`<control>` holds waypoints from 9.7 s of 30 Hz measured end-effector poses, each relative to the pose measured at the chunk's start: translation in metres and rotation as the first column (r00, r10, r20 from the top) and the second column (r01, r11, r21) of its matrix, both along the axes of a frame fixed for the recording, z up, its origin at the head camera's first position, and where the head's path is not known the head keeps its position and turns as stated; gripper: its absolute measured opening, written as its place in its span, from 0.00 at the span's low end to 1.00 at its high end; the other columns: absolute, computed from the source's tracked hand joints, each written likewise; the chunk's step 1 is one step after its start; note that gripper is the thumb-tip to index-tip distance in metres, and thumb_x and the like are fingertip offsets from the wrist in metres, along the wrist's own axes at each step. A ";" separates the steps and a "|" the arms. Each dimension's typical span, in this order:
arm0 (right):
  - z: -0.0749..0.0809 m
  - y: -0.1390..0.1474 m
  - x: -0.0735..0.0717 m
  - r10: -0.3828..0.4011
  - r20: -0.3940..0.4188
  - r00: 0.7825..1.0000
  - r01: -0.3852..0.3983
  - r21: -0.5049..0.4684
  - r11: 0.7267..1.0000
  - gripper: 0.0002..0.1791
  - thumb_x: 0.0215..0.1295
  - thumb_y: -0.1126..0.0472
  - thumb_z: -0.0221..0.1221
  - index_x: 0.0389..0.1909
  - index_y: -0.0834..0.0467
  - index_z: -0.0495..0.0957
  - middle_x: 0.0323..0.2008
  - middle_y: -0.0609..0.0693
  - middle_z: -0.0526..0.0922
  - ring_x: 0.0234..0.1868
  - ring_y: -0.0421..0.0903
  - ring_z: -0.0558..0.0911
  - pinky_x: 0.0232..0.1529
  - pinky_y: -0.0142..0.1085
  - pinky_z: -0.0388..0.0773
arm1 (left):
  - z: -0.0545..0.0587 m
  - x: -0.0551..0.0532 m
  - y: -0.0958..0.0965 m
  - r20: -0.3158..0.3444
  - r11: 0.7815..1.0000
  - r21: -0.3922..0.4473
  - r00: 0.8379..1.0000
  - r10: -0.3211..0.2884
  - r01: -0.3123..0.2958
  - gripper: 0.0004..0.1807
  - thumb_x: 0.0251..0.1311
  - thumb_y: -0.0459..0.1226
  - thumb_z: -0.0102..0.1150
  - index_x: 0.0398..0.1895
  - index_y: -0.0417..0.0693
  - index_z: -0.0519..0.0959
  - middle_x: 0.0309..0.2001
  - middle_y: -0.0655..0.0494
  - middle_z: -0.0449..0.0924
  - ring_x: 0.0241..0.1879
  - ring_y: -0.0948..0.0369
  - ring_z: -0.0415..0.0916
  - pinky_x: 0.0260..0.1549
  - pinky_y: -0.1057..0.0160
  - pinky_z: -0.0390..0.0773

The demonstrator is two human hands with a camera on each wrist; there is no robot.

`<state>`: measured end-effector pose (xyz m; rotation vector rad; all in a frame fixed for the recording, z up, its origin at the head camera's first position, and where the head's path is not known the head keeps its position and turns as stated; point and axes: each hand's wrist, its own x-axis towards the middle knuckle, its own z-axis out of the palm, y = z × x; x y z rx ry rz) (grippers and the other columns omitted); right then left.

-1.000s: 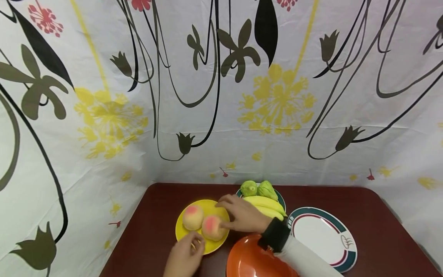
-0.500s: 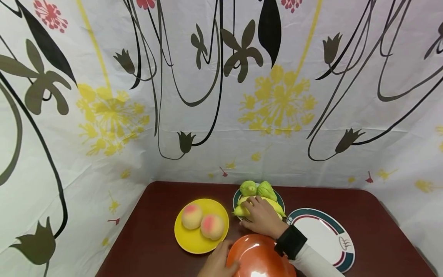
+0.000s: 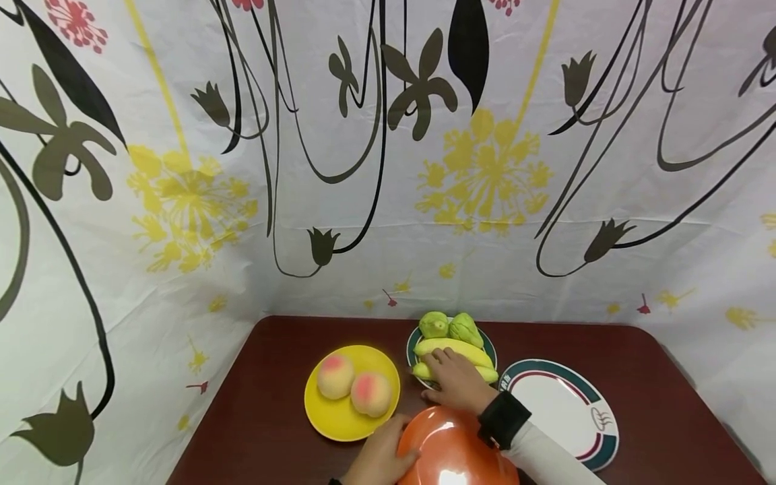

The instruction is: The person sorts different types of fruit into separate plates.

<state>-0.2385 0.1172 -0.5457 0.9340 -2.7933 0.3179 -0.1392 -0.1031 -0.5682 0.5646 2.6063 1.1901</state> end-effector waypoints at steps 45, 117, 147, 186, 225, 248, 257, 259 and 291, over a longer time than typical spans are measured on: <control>0.000 0.007 0.114 0.281 0.335 0.899 -0.301 0.006 0.954 0.24 0.69 0.27 0.49 0.49 0.41 0.72 0.39 0.36 0.70 0.36 0.34 0.68 0.33 0.30 0.71 | -0.002 -0.001 -0.002 -0.025 1.000 0.008 1.000 0.002 -0.001 0.20 0.59 0.43 0.72 0.52 0.51 0.78 0.43 0.66 0.80 0.41 0.68 0.76 0.39 0.63 0.78; 0.000 0.027 -0.037 0.080 -0.127 0.989 -0.069 0.084 0.994 0.24 0.60 0.49 0.71 0.50 0.54 0.74 0.43 0.52 0.79 0.43 0.53 0.78 0.41 0.47 0.78 | -0.003 -0.002 -0.003 0.014 1.000 -0.014 1.000 -0.002 0.002 0.22 0.61 0.45 0.71 0.56 0.51 0.78 0.46 0.65 0.80 0.46 0.66 0.78 0.44 0.59 0.79; 0.025 0.024 0.051 0.403 0.181 0.897 -0.394 -0.086 0.915 0.22 0.65 0.48 0.68 0.57 0.39 0.72 0.36 0.36 0.74 0.33 0.32 0.74 0.34 0.26 0.73 | -0.010 -0.001 -0.007 0.010 0.997 0.074 0.999 -0.037 0.036 0.18 0.65 0.39 0.66 0.56 0.51 0.78 0.47 0.67 0.80 0.46 0.68 0.77 0.45 0.61 0.79; 0.061 0.216 0.040 -0.320 0.193 0.927 0.368 -0.318 0.874 0.24 0.74 0.47 0.59 0.61 0.60 0.77 0.53 0.58 0.81 0.48 0.55 0.81 0.45 0.52 0.79 | -0.007 -0.004 -0.007 0.042 0.998 0.055 0.998 -0.044 0.042 0.16 0.69 0.38 0.62 0.58 0.48 0.79 0.47 0.63 0.81 0.46 0.67 0.78 0.42 0.62 0.79; -0.015 0.278 0.039 -0.376 0.597 0.708 0.583 -0.193 0.789 0.29 0.67 0.46 0.66 0.57 0.65 0.77 0.44 0.55 0.83 0.38 0.47 0.79 0.36 0.41 0.76 | 0.060 -0.181 0.097 -0.232 0.907 -0.410 0.951 -0.205 0.095 0.56 0.51 0.54 0.77 0.81 0.61 0.54 0.77 0.44 0.52 0.75 0.44 0.51 0.65 0.36 0.63; -0.014 0.277 0.041 -0.386 0.608 0.693 0.598 -0.187 0.779 0.33 0.67 0.42 0.64 0.59 0.66 0.75 0.46 0.57 0.82 0.38 0.48 0.77 0.34 0.39 0.74 | 0.017 -0.196 0.099 -0.294 0.942 -0.331 0.954 -0.054 -0.049 0.37 0.57 0.43 0.75 0.70 0.64 0.69 0.75 0.36 0.51 0.70 0.41 0.61 0.45 0.51 0.81; -0.015 0.277 0.040 -0.393 0.612 0.686 0.602 -0.174 0.780 0.33 0.67 0.41 0.64 0.58 0.65 0.75 0.46 0.57 0.82 0.40 0.49 0.78 0.37 0.41 0.74 | 0.081 -0.193 0.125 -0.383 0.980 -0.199 0.919 -0.095 0.018 0.32 0.56 0.42 0.74 0.63 0.60 0.71 0.68 0.40 0.56 0.50 0.53 0.74 0.31 0.66 0.77; -0.015 0.277 0.041 -0.399 0.610 0.685 0.604 -0.168 0.779 0.33 0.67 0.41 0.64 0.58 0.65 0.76 0.45 0.57 0.82 0.40 0.49 0.77 0.37 0.42 0.74 | 0.092 -0.185 0.143 -0.386 0.982 -0.167 0.911 -0.144 0.084 0.32 0.56 0.41 0.74 0.63 0.58 0.71 0.67 0.41 0.55 0.47 0.56 0.74 0.29 0.69 0.75; -0.011 0.275 0.042 -0.359 0.598 0.717 0.577 -0.219 0.787 0.25 0.69 0.55 0.62 0.60 0.67 0.75 0.54 0.69 0.79 0.51 0.62 0.80 0.43 0.52 0.80 | 0.022 -0.091 0.293 -0.311 0.747 -0.590 0.767 -0.561 0.307 0.37 0.57 0.63 0.66 0.69 0.85 0.63 0.59 0.64 0.59 0.48 0.70 0.62 0.32 0.77 0.65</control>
